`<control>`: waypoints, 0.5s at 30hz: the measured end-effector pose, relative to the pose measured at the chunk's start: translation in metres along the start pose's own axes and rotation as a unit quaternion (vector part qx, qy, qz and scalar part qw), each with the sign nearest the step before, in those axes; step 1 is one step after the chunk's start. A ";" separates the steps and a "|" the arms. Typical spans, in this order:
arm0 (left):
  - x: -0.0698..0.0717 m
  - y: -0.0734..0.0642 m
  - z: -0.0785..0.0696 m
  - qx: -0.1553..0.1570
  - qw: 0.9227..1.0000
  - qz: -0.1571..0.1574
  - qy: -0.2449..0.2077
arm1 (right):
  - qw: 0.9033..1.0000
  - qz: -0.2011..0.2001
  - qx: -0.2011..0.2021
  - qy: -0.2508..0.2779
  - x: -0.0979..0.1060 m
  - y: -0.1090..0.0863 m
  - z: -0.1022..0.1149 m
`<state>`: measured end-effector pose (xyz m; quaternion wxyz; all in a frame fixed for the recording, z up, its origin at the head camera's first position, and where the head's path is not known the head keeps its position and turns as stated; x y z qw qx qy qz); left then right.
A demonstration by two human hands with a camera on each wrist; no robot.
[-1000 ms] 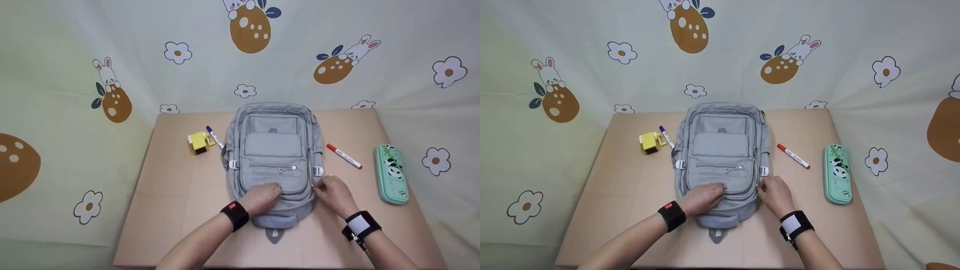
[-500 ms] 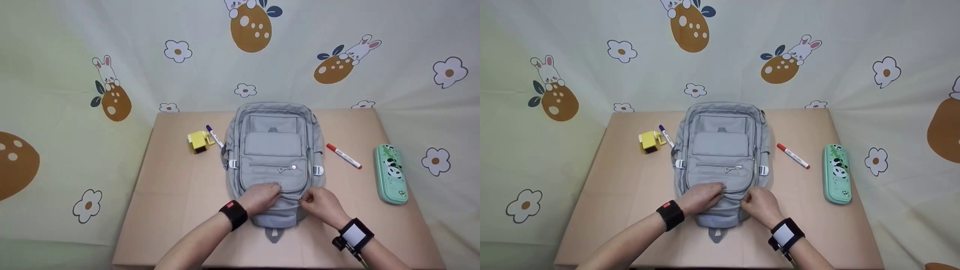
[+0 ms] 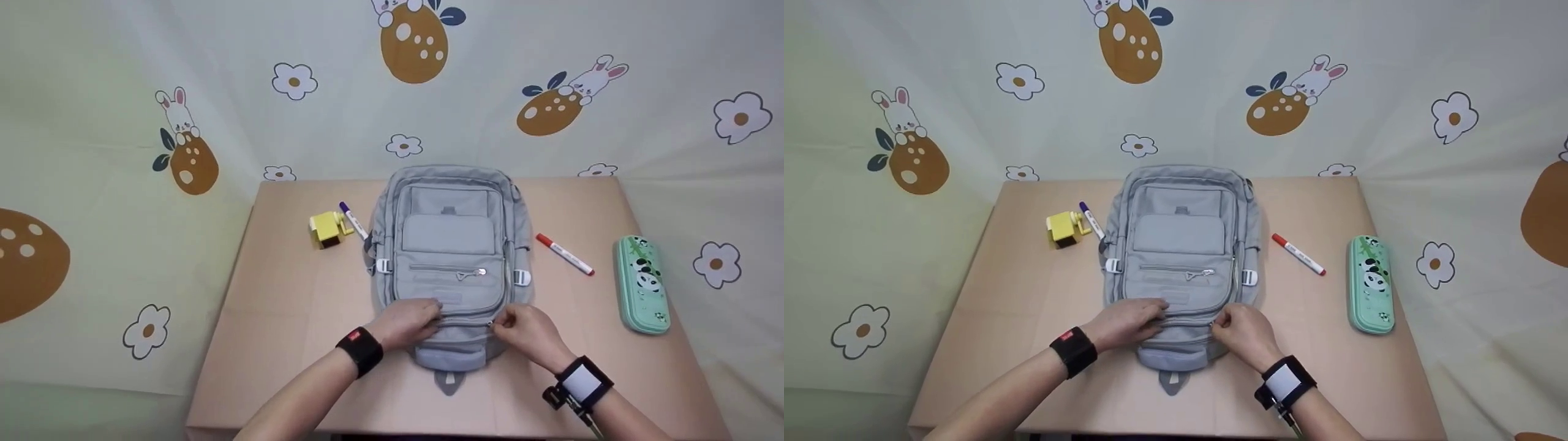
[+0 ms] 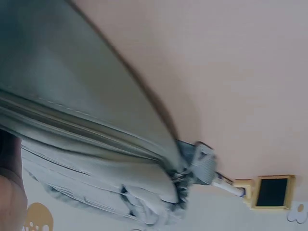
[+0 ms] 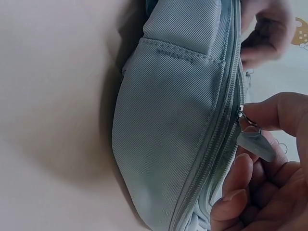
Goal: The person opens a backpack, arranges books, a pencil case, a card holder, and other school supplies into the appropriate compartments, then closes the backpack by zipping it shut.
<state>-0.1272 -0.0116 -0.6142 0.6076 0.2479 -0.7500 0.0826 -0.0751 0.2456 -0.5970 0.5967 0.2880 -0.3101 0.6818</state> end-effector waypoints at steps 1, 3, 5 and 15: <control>0.001 -0.004 0.003 -0.003 1.000 0.002 0.004 | 1.000 -0.001 -0.001 0.000 0.000 0.000 0.000; 0.004 -0.011 0.008 -0.013 1.000 0.005 0.021 | 1.000 -0.002 -0.006 0.004 0.002 0.000 0.001; 0.005 -0.017 0.013 -0.017 0.999 0.004 0.047 | 1.000 0.000 -0.013 0.010 0.002 0.000 0.001; 0.005 -0.032 0.025 0.020 0.998 -0.019 0.065 | 0.998 0.012 -0.046 0.045 0.001 -0.001 0.003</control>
Point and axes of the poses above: each hand's wrist, its own y-axis towards the middle knuckle, its own x-axis out of the back of the hand, z = x × y, the point moved 3 cm from there along y, towards the middle knuckle, and after that the axes turned 2 degrees about -y, right-handed, at the moved point
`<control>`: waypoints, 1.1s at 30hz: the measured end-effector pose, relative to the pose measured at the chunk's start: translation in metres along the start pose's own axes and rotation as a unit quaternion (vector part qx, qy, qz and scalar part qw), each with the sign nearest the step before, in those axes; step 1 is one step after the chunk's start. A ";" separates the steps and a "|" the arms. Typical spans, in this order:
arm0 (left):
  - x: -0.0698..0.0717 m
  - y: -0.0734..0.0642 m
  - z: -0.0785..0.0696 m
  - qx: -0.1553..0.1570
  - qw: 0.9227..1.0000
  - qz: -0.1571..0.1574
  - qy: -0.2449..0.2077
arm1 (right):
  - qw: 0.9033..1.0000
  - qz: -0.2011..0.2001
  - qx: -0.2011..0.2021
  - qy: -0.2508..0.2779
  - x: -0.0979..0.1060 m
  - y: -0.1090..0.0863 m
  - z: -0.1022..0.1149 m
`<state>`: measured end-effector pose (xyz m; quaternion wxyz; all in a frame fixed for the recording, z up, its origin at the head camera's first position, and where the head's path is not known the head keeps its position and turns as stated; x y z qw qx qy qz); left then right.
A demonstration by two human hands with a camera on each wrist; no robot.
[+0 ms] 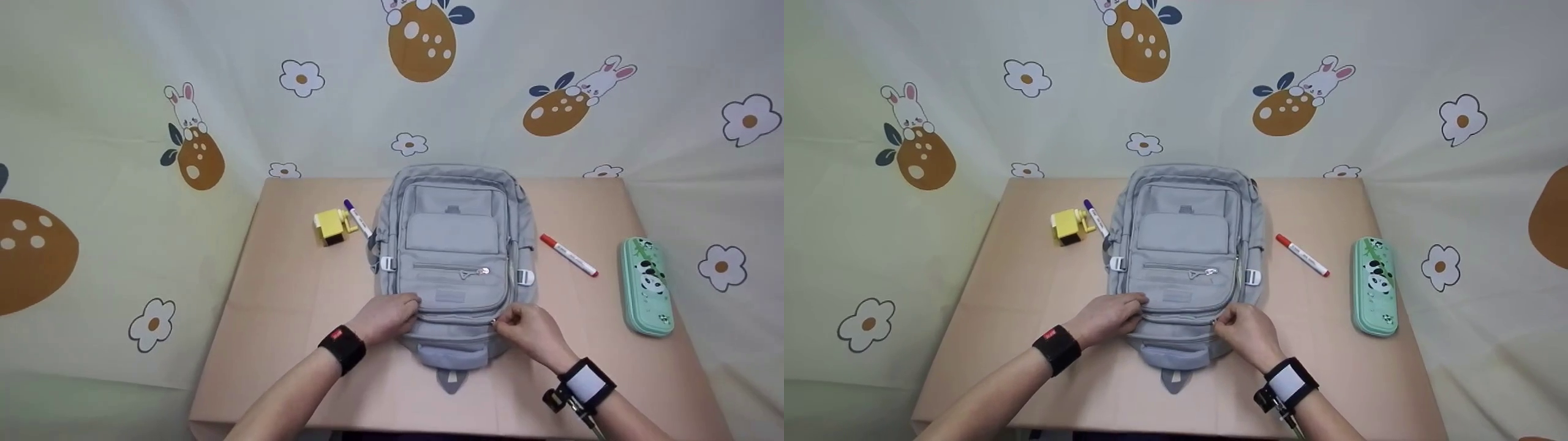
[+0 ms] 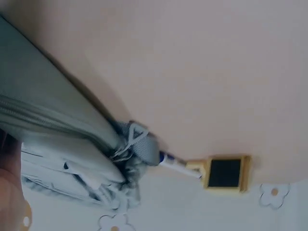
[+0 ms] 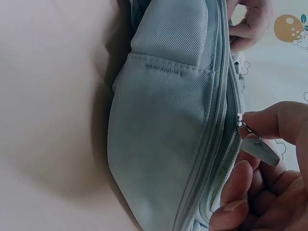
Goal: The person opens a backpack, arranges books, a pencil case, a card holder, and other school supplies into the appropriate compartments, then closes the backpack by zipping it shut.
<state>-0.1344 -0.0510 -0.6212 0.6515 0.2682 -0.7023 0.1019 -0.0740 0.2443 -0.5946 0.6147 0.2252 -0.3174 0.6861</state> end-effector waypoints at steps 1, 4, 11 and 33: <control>0.000 -0.001 0.001 0.014 1.000 0.001 -0.012 | 1.000 0.001 -0.003 0.006 -0.001 0.000 0.000; 0.001 -0.003 0.004 0.047 0.998 0.007 -0.045 | 1.000 0.004 -0.007 0.018 -0.004 0.000 0.003; 0.004 -0.002 0.006 0.066 0.994 0.015 -0.081 | 1.000 0.012 0.016 0.012 -0.018 0.002 0.019; 0.005 -0.010 0.010 -0.014 0.999 -0.015 -0.047 | 0.997 0.051 0.045 0.033 -0.048 0.015 0.050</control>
Point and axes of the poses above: each hand's wrist, its own y-axis towards the middle knuckle, its own x-axis out of the back of the hand, z = x × y, the point moved 3 cm from there along y, towards the middle knuckle, and after that the axes turned 2 degrees about -y, right-handed, at the moved point
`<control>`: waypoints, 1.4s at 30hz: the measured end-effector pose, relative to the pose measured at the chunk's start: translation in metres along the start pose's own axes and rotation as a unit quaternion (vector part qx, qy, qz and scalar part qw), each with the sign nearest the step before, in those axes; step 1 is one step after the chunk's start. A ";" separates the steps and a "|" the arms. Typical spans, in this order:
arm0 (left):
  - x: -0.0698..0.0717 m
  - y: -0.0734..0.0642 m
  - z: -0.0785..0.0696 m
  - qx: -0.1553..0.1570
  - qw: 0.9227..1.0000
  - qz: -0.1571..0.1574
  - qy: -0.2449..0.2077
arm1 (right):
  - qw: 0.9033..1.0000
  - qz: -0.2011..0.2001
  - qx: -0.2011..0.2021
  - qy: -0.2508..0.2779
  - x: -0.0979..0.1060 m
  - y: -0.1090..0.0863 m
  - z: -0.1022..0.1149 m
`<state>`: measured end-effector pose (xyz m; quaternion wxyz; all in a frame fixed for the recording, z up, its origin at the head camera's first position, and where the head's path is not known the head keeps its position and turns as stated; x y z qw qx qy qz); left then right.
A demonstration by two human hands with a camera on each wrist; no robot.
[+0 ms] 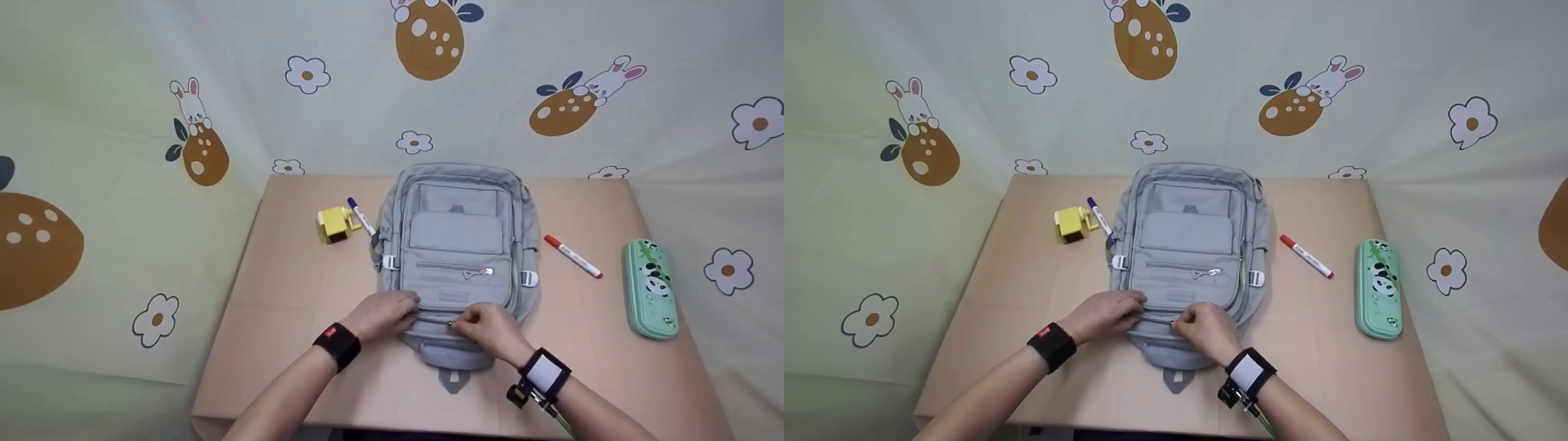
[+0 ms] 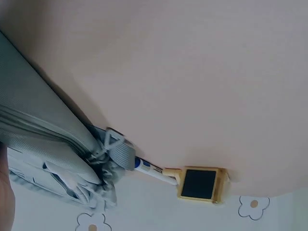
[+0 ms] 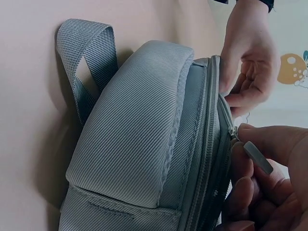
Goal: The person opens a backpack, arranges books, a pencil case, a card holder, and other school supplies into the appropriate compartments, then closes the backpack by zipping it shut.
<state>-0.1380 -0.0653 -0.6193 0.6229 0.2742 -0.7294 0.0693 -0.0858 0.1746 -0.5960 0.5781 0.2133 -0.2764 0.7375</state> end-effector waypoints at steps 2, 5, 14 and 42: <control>0.003 -0.002 0.004 -0.014 1.000 -0.002 0.009 | 1.000 0.001 0.000 0.005 0.001 0.000 0.000; 0.007 -0.001 0.010 -0.026 0.999 0.002 0.027 | 1.000 0.004 0.001 0.014 0.003 0.000 0.000; 0.008 -0.002 0.014 -0.001 0.998 0.001 0.059 | 1.000 0.019 0.002 -0.001 0.007 0.001 -0.002; 0.006 -0.010 0.005 0.034 0.999 -0.035 0.022 | 0.999 0.045 0.014 -0.003 -0.030 0.029 0.036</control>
Point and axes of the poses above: each hand's wrist, its own y-axis towards the middle knuckle, its own x-axis out of the back of the hand, z = x × y, the point moved 3 cm from there along y, towards the middle knuckle, and after that the axes turned 2 degrees about -y, right-handed, at the moved point
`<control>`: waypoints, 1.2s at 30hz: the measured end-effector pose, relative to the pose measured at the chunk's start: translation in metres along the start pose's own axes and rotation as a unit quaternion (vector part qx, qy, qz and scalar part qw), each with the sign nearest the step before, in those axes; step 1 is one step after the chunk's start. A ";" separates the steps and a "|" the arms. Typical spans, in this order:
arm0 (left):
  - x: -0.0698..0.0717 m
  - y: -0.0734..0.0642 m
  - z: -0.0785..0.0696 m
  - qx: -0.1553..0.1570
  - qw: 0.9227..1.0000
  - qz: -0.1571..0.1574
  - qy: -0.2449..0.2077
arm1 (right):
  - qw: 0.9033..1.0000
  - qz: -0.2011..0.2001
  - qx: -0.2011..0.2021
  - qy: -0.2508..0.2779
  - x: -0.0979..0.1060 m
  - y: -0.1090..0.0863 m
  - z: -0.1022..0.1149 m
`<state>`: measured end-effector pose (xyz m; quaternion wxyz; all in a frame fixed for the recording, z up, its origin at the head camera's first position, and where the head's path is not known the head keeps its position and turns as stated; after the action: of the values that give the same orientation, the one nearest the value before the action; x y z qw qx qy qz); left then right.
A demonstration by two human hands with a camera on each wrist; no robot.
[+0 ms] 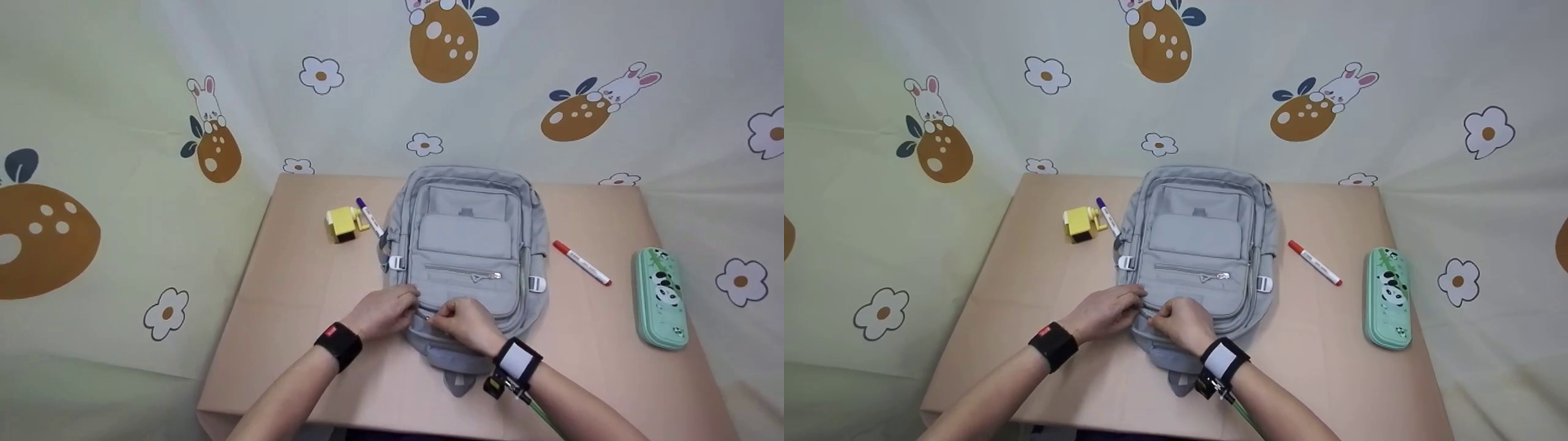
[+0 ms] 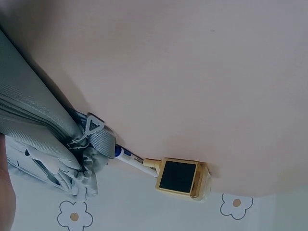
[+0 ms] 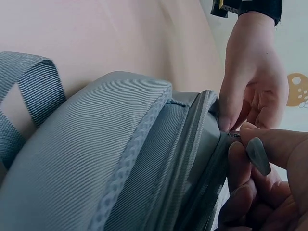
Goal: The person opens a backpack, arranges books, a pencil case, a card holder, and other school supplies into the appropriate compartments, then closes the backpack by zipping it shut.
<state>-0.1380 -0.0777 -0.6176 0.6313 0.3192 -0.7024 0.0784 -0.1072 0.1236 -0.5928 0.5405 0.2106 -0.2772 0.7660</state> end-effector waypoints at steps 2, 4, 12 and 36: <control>-0.001 -0.002 -0.005 -0.003 1.000 -0.012 -0.004 | 1.000 0.000 0.001 0.005 0.000 -0.001 -0.001; -0.003 -0.002 -0.012 -0.008 1.000 -0.029 -0.007 | 1.000 0.001 0.009 0.010 0.000 -0.001 -0.001; -0.007 0.000 -0.028 0.043 0.992 -0.112 -0.041 | 0.999 -0.015 0.040 0.020 0.002 0.000 -0.002; 0.001 -0.018 -0.020 0.132 0.982 -0.105 -0.089 | 0.916 -0.126 0.273 -0.265 -0.006 -0.009 -0.011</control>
<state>-0.1114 -0.0817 -0.6184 0.5234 0.4778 -0.7016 0.0748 -0.0973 0.1291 -0.6031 0.4607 0.5789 -0.1612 0.6532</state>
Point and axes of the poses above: each hand's wrist, its own y-axis towards the middle knuckle, its own x-axis out of the back of the hand, z = x × y, the point moved 3 cm from there along y, towards the middle knuckle, and after that the axes turned 2 degrees about -y, right-handed, at the moved point
